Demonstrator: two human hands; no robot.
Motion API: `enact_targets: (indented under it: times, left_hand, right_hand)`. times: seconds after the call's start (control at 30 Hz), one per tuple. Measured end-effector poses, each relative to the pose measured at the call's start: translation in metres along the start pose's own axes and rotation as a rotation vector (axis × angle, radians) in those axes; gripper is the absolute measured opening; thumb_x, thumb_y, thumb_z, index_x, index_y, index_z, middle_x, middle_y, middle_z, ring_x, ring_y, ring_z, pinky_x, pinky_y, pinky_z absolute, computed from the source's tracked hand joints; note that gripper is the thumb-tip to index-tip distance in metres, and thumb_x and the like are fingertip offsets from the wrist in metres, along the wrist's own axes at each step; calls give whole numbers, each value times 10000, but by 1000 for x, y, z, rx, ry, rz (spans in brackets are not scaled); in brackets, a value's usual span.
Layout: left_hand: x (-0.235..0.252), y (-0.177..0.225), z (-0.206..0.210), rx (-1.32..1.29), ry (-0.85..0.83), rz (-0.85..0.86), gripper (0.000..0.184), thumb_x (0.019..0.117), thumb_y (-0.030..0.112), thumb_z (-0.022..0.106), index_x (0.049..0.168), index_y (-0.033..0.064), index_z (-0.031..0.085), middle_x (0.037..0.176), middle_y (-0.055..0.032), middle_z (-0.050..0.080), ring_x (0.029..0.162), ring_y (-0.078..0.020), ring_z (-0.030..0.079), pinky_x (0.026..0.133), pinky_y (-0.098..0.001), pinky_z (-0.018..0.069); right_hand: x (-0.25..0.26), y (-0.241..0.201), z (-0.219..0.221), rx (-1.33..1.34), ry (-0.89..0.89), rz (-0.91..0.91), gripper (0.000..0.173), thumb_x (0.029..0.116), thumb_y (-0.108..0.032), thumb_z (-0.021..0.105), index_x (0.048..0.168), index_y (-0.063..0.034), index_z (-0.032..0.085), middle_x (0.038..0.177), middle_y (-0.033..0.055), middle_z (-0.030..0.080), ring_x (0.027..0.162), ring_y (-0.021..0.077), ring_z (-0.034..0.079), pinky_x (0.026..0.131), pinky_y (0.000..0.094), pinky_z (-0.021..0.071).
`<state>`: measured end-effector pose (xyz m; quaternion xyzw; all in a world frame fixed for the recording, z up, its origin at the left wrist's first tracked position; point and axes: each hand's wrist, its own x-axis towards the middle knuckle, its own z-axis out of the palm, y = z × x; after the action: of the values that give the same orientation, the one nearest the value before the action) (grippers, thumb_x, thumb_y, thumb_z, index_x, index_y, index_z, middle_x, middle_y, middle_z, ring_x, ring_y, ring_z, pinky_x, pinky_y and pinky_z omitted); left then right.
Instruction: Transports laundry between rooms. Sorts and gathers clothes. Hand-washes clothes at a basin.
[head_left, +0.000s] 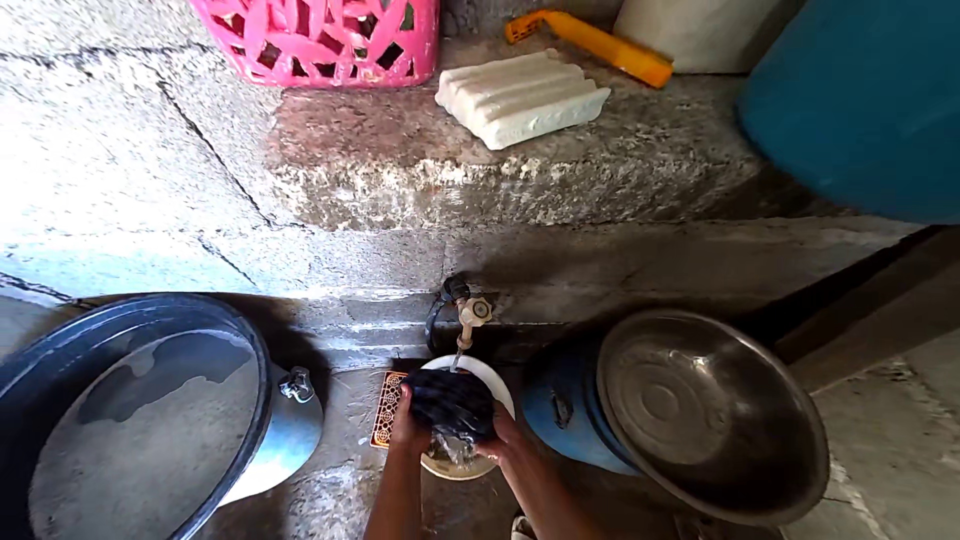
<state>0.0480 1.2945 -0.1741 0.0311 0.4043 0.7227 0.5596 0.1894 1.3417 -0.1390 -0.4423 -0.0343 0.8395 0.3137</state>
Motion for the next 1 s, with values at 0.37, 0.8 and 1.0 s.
enact_targets:
  times: [0.37, 0.8, 1.0]
  left_hand:
    - [23, 15, 12, 346, -130, 127, 843, 739, 212, 716, 1498, -10, 425, 1302, -150, 650, 1119, -187, 663, 946, -389, 575]
    - [19, 20, 56, 112, -92, -294, 472, 1122, 386, 259, 1077, 93, 626, 845, -42, 711, 772, -137, 704, 702, -323, 603]
    - [36, 45, 86, 663, -437, -495, 292, 1107, 232, 374, 1012, 116, 625, 787, 51, 670, 725, -31, 649, 717, -233, 568]
  right_hand:
    - [23, -8, -6, -115, -32, 240, 1039, 814, -946, 140, 1475, -203, 444, 1363, 214, 567, 1181, 410, 580, 878, 654, 500]
    - [-8, -2, 44, -872, -205, -1231, 126, 807, -7, 637, 873, 40, 734, 1128, 183, 736, 1183, 224, 661, 1049, 364, 514]
    - [-2, 0, 23, -1353, -460, -1818, 84, 843, -123, 673, 873, -119, 751, 1027, 66, 769, 1040, 204, 711, 1022, 353, 522]
